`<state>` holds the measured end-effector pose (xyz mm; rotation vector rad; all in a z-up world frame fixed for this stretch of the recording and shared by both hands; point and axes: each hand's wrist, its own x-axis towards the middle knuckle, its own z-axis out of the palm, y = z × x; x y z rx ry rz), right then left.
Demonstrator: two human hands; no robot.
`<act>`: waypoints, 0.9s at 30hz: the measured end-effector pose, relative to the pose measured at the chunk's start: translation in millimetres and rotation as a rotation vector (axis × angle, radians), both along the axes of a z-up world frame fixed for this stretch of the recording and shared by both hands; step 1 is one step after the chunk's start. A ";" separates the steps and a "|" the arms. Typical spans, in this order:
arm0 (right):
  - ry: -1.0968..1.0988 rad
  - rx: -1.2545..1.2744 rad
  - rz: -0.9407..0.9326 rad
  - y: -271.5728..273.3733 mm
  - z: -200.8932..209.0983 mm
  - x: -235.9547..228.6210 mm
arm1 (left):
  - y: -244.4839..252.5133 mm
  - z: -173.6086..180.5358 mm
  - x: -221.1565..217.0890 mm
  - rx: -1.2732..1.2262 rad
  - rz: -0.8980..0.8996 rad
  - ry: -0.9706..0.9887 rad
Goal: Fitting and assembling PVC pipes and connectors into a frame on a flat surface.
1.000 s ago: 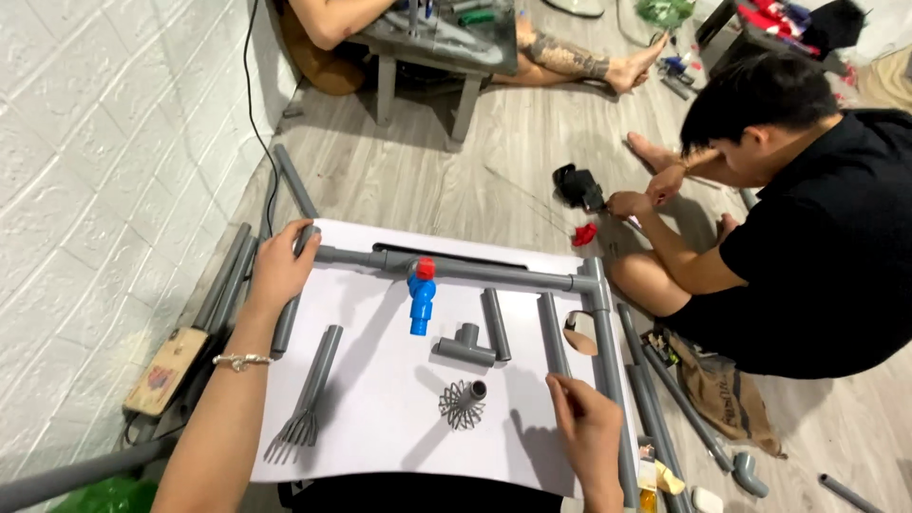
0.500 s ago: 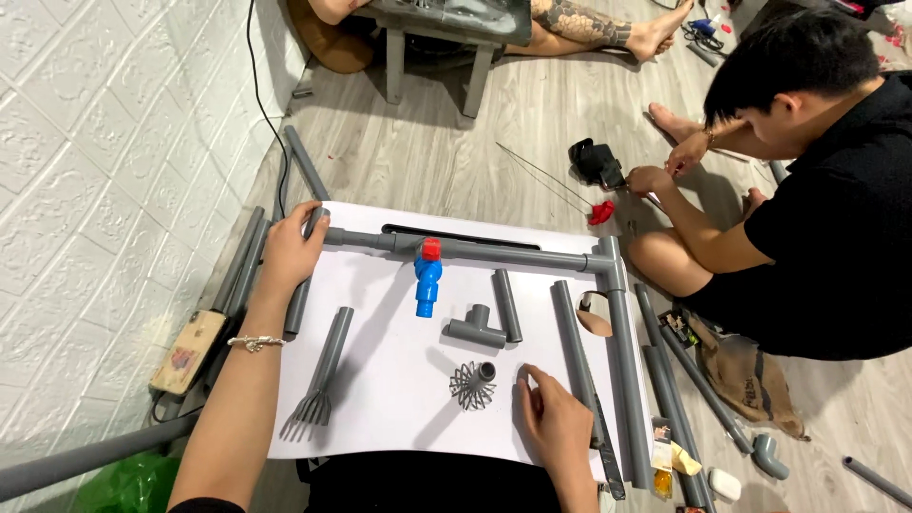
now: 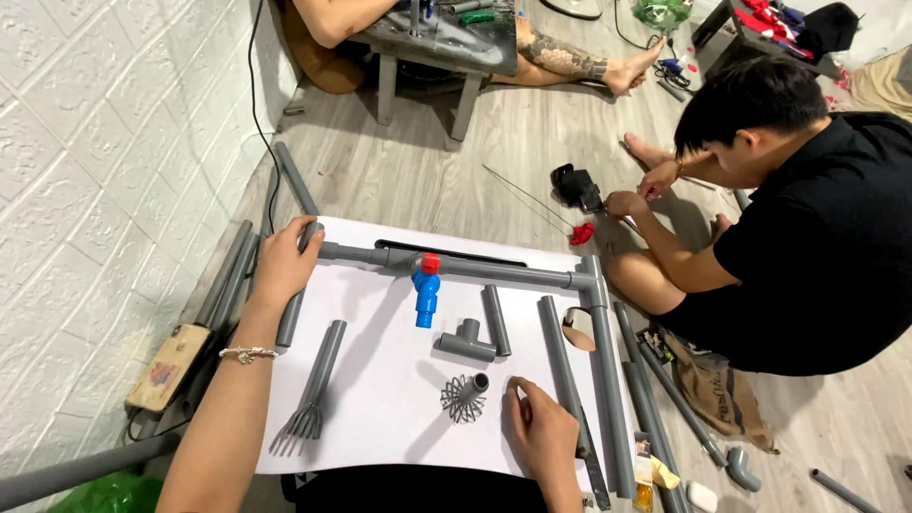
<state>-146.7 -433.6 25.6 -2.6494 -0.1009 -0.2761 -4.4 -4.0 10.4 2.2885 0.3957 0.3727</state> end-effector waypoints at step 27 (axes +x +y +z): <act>0.178 -0.345 -0.251 -98.2 -14.9 -17.7 | 5.0 -10.9 8.3 0.082 -0.013 -0.149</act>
